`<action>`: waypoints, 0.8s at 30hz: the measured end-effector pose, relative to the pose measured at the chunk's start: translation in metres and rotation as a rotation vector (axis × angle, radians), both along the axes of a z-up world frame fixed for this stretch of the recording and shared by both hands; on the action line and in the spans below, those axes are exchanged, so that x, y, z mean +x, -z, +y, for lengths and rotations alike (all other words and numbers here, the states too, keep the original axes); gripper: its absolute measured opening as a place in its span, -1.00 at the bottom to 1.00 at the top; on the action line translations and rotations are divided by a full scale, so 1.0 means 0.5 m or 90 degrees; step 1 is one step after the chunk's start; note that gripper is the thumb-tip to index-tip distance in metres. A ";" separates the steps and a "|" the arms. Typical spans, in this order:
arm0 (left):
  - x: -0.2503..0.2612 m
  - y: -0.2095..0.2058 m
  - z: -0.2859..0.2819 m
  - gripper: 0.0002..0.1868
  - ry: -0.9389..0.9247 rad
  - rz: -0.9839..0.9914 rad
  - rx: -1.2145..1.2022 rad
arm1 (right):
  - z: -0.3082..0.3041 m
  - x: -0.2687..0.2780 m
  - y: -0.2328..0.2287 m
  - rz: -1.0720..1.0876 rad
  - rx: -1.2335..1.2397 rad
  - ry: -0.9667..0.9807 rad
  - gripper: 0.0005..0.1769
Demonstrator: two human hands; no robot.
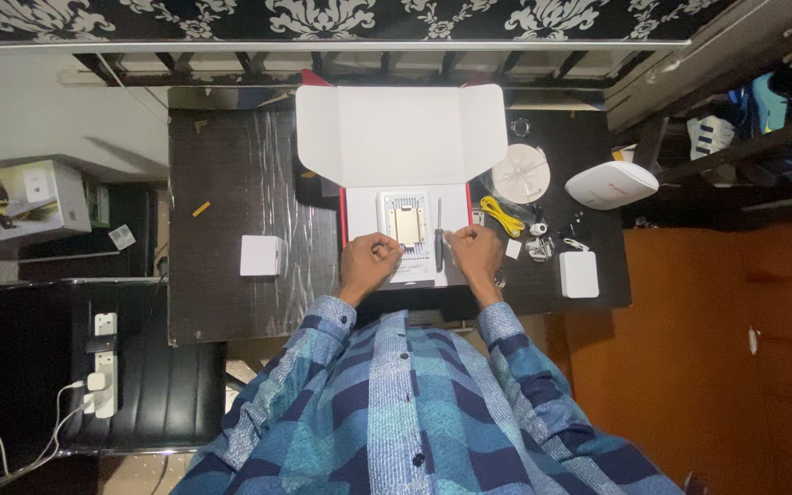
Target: The person uses a screwdriver to remove screws from a white electronic device, then places a small rectangular component into the device and secures it with screws. The device remains on the table throughout the clip.
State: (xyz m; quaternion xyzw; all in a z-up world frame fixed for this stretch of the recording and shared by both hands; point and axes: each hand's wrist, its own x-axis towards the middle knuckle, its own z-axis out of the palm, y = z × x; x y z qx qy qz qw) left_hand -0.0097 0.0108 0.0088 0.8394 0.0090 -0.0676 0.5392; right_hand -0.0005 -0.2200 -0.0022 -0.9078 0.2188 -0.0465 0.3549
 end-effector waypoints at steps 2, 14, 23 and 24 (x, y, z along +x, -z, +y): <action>0.001 -0.003 -0.006 -0.81 0.003 -0.003 -0.009 | -0.005 -0.008 0.004 0.066 -0.043 -0.043 -0.61; 0.001 -0.054 -0.033 -0.84 -0.001 -0.034 -0.042 | 0.014 -0.026 -0.014 0.098 -0.059 -0.096 -0.64; 0.000 -0.077 -0.051 -0.83 -0.002 -0.059 -0.039 | -0.010 -0.030 0.057 0.013 -0.018 -0.067 -0.74; 0.000 -0.082 -0.052 -0.82 0.000 -0.052 -0.036 | -0.019 -0.032 0.067 -0.011 0.002 -0.061 -0.75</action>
